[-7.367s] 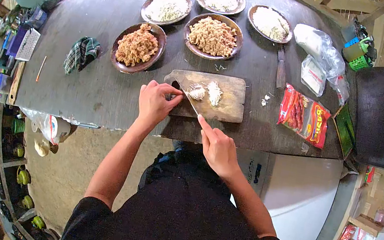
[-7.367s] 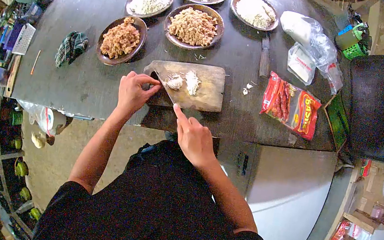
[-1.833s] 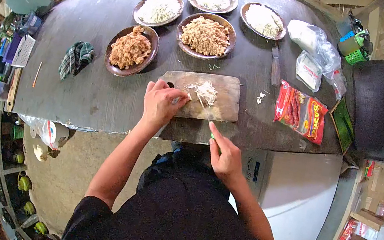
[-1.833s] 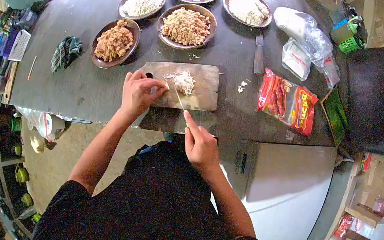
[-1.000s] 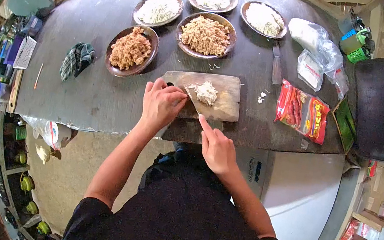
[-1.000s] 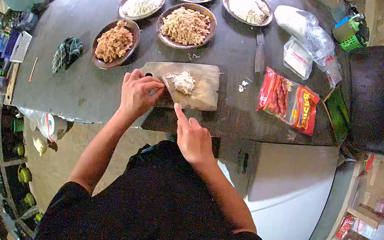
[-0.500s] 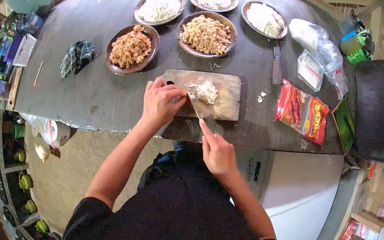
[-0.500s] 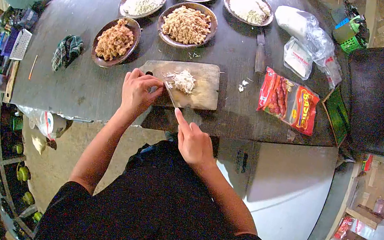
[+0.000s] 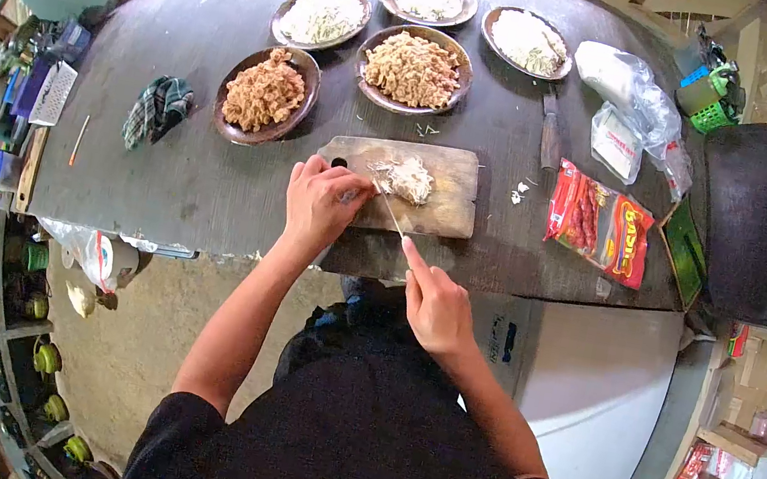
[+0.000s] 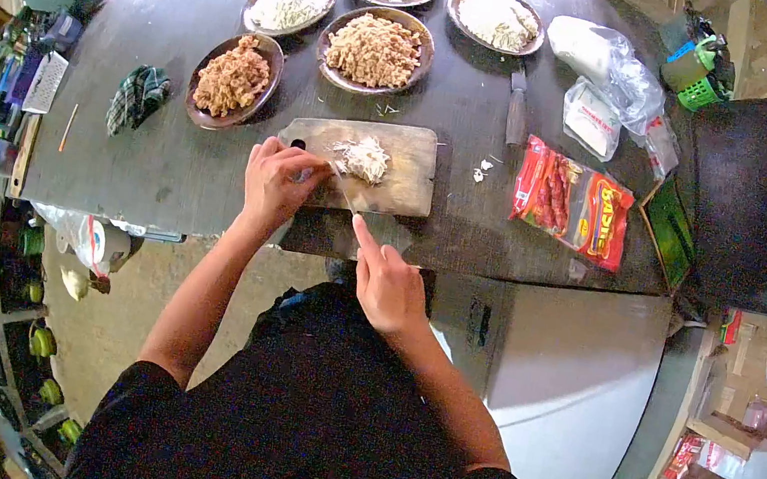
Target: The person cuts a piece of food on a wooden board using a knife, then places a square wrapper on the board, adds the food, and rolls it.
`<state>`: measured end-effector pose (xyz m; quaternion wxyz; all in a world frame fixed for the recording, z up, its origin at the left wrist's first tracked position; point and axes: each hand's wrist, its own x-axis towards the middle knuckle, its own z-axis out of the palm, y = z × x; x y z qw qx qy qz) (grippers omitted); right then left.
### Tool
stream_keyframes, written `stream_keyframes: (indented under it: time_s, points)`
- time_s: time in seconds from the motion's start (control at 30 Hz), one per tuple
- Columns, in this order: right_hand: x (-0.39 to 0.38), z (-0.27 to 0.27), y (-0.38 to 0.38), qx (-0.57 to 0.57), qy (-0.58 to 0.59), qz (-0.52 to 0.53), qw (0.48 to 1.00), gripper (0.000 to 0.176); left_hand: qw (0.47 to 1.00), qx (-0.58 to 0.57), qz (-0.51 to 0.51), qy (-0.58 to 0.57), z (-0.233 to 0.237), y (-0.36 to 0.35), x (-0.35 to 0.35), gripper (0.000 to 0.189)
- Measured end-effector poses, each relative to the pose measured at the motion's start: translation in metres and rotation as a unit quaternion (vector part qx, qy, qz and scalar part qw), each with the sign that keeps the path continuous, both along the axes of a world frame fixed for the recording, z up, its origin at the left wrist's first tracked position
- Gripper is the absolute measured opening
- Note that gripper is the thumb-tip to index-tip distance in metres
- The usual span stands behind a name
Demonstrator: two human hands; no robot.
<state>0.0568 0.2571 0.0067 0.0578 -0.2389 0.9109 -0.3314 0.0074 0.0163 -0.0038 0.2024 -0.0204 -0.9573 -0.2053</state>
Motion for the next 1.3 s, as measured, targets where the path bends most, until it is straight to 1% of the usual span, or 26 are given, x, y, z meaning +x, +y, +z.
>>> stream_keyframes:
  time_s: [0.23,0.43,0.53,0.6,0.63,0.7,0.8,0.9,1.23,1.3]
  points:
    - [-0.006,-0.004,-0.007,-0.011,0.022,0.016,1.0,0.055,1.0,0.018,-0.001,0.013,-0.005,-0.002,-0.001,0.011]
    - [-0.016,-0.007,-0.011,0.0,0.034,0.014,0.999,0.052,1.0,-0.008,0.003,0.005,-0.003,0.002,0.002,0.013]
    - [-0.017,-0.008,-0.008,-0.02,0.027,0.005,0.999,0.055,1.0,-0.012,0.006,0.016,-0.002,0.003,0.004,0.013]
    - [-0.016,-0.006,-0.001,-0.015,0.025,0.002,1.0,0.054,1.0,0.009,0.01,0.015,-0.002,0.004,0.004,0.013]
    - [-0.015,-0.005,0.002,-0.014,0.027,0.005,1.0,0.054,1.0,0.01,0.013,0.017,-0.003,0.004,0.004,0.013]
    - [-0.014,-0.002,0.006,-0.048,0.042,0.036,0.997,0.052,1.0,0.009,0.017,0.023,-0.003,0.004,0.004,0.01]
    - [-0.011,-0.004,0.003,-0.028,0.041,0.039,0.998,0.051,1.0,0.008,0.021,0.008,-0.003,0.004,0.005,0.014]
    - [-0.013,-0.008,0.001,-0.033,0.045,0.041,0.998,0.051,1.0,0.01,0.024,0.0,-0.006,0.002,0.004,0.014]
    - [-0.011,-0.008,-0.016,-0.007,0.034,-0.007,0.999,0.051,1.0,-0.008,-0.024,0.005,-0.005,-0.008,-0.002,0.011]
    - [-0.005,-0.007,-0.016,-0.032,0.047,-0.02,0.998,0.053,0.998,0.006,-0.049,0.042,-0.004,-0.01,-0.005,0.011]
